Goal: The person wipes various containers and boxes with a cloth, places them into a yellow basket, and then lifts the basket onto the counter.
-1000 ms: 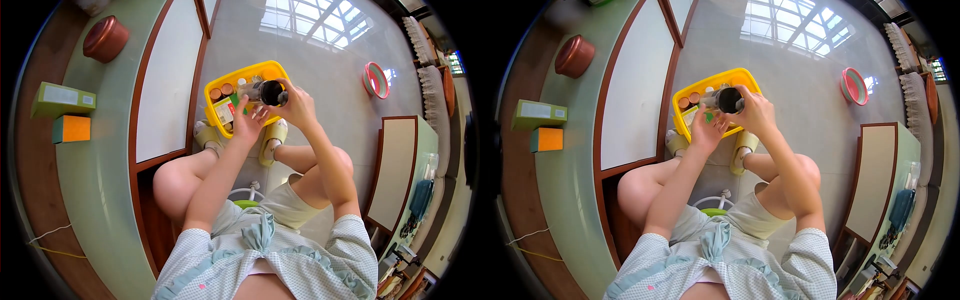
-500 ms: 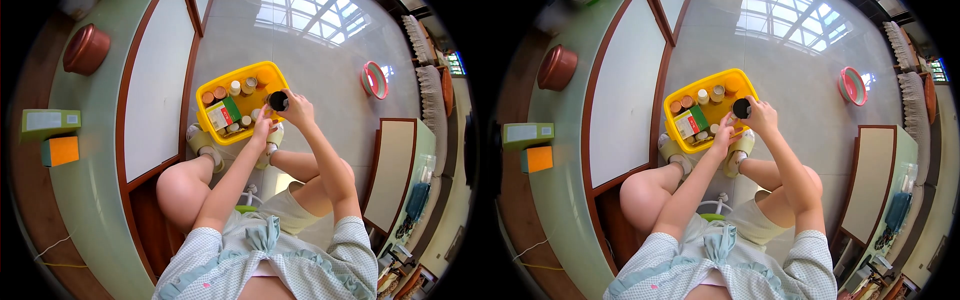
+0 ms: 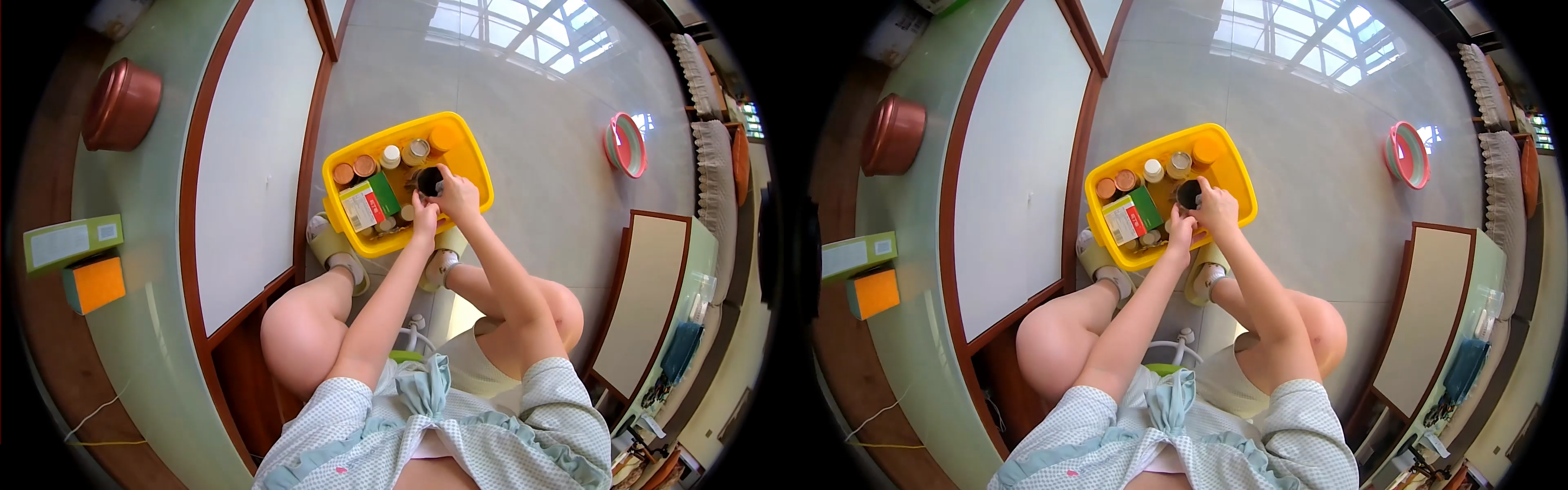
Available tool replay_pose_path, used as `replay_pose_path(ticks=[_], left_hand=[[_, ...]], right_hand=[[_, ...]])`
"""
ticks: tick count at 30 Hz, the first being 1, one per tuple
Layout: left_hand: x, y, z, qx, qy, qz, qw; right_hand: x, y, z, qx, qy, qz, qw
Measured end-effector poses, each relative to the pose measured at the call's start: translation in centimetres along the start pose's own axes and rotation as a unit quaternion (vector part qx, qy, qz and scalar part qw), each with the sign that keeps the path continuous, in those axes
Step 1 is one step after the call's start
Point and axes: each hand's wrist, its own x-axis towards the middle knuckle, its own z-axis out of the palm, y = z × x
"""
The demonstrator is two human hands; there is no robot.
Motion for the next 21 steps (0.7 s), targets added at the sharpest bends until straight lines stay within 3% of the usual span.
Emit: replay_pose_path(ticks=[8,11,17,21], left_hand=[[2.8,-0.8,-1.4,-0.156,0.11,0.027,0.981],[3.2,-0.1,-2.4,-0.151,0.077,-0.016,0.985],[4.7,-0.6,-3.5,-0.17,0.048,-0.015,0.984],[4.2,0.3,-2.4,-0.229,0.111,-0.031,0.967]], right_hand=[[1.4,-2.9,3.4,0.019,0.003,-0.028,0.999],[1.8,-3.1,4.4,0.015,-0.006,-0.029,0.999],[2.7,-3.4,6.0,0.031,-0.023,0.003,0.999],[3.5,-3.5,5.4,0.054,-0.076,0.017,0.995]])
